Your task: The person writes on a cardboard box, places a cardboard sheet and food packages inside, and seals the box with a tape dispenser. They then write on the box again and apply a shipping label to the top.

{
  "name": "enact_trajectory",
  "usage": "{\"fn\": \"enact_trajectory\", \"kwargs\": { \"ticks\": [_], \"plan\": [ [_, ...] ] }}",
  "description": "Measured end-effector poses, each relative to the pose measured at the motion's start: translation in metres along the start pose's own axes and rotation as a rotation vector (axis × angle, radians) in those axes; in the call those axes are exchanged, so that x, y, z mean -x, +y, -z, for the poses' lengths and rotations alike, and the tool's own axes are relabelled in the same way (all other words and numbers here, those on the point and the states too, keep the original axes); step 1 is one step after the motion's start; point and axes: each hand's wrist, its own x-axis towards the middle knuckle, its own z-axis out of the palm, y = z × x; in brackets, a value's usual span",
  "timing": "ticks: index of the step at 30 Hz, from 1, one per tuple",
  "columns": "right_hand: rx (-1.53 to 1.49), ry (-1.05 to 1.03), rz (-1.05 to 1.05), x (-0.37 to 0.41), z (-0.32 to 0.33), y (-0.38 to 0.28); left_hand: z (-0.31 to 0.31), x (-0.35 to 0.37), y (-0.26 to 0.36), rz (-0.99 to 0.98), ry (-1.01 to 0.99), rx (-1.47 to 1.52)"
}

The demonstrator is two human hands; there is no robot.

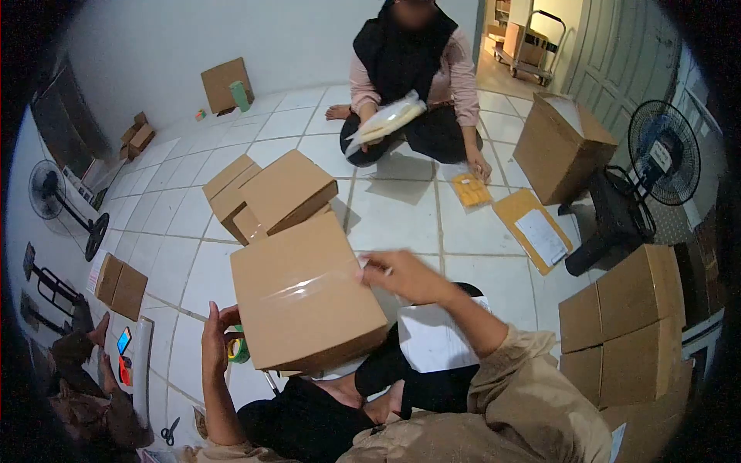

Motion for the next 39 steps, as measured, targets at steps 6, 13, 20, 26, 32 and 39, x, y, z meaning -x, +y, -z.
{"fn": "enact_trajectory", "kwargs": {
  "ticks": [6,13,20,26,32,39],
  "plan": [
    [-0.068,0.103,0.132,0.072,0.016,-0.024,-0.042,0.060,0.066,-0.317,-0.054,-0.086],
    [-0.810,0.261,0.220,0.099,0.094,0.030,-0.118,0.016,0.108,-0.211,-0.408,0.461],
    [-0.938,0.514,-0.163,0.061,0.112,0.191,-0.286,-0.122,0.006,0.088,-0.582,0.159],
    [-0.170,0.692,-0.492,0.046,0.118,0.265,-0.356,-0.175,-0.074,-0.014,-0.396,-0.261],
    [-0.550,0.468,-0.544,0.066,0.162,0.312,-0.332,-0.217,-0.073,0.043,-0.432,-0.284],
    [-0.971,0.634,-0.579,0.107,0.113,0.424,-0.319,-0.273,-0.166,-0.098,-0.213,-0.822]
  ]
}}
